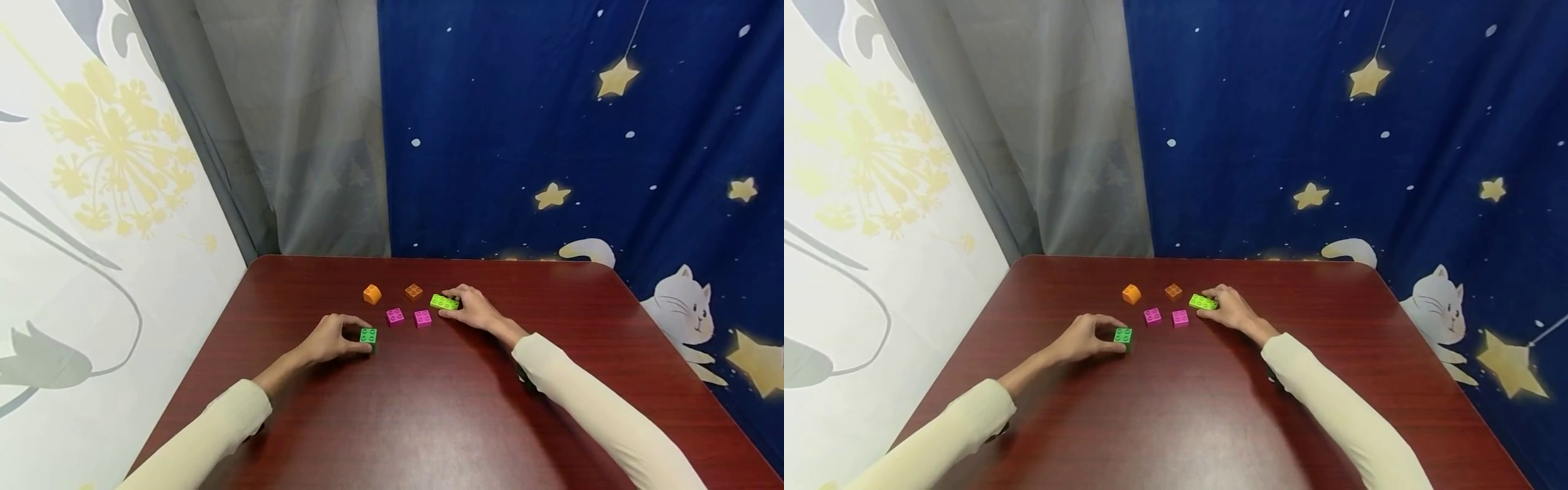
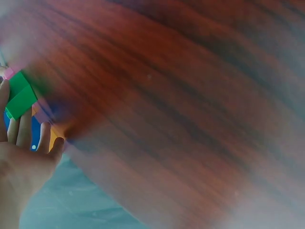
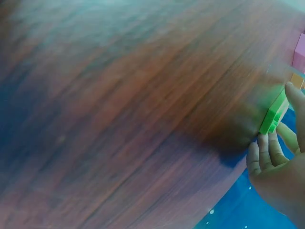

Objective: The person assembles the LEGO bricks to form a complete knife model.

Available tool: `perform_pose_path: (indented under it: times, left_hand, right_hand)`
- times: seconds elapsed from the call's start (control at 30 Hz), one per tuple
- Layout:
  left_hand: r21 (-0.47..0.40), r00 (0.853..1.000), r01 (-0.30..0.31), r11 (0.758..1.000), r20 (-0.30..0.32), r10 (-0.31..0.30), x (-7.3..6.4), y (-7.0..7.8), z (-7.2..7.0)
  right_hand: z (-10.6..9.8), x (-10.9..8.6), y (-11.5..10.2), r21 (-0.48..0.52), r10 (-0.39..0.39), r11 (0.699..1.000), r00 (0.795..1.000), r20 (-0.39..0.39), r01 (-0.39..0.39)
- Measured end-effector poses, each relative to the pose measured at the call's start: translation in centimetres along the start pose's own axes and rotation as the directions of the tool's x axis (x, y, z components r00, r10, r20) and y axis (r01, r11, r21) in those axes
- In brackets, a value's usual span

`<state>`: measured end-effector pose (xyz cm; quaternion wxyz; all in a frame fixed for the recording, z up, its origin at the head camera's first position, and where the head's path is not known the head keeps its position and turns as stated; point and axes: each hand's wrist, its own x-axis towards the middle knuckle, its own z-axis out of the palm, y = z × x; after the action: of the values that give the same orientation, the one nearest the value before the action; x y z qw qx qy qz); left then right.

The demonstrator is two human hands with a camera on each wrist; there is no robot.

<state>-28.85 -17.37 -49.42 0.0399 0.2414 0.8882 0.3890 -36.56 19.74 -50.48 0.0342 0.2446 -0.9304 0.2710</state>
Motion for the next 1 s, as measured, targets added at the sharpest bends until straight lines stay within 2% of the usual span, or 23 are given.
perform_pose_path:
  times: [0.37,0.67,1.0]
  left_hand:
    - [0.011,0.999,0.003,1.0,-0.038,-0.003,0.4,-0.2,0.3]
    - [0.039,0.997,0.004,0.999,-0.072,-0.001,0.7,-0.5,0.4]
    - [0.03,0.997,0.017,0.999,-0.074,-0.015,1.0,-0.9,0.3]
  right_hand:
    - [-0.2,0.7,0.2,0.044,-0.007,0.999,1.0,-0.021,0.007]
    - [-1.1,0.8,-0.6,0.062,-0.017,0.998,1.0,-0.01,0.018]
    - [-2.1,1.0,-1.4,0.075,-0.035,0.997,0.999,-0.021,0.037]
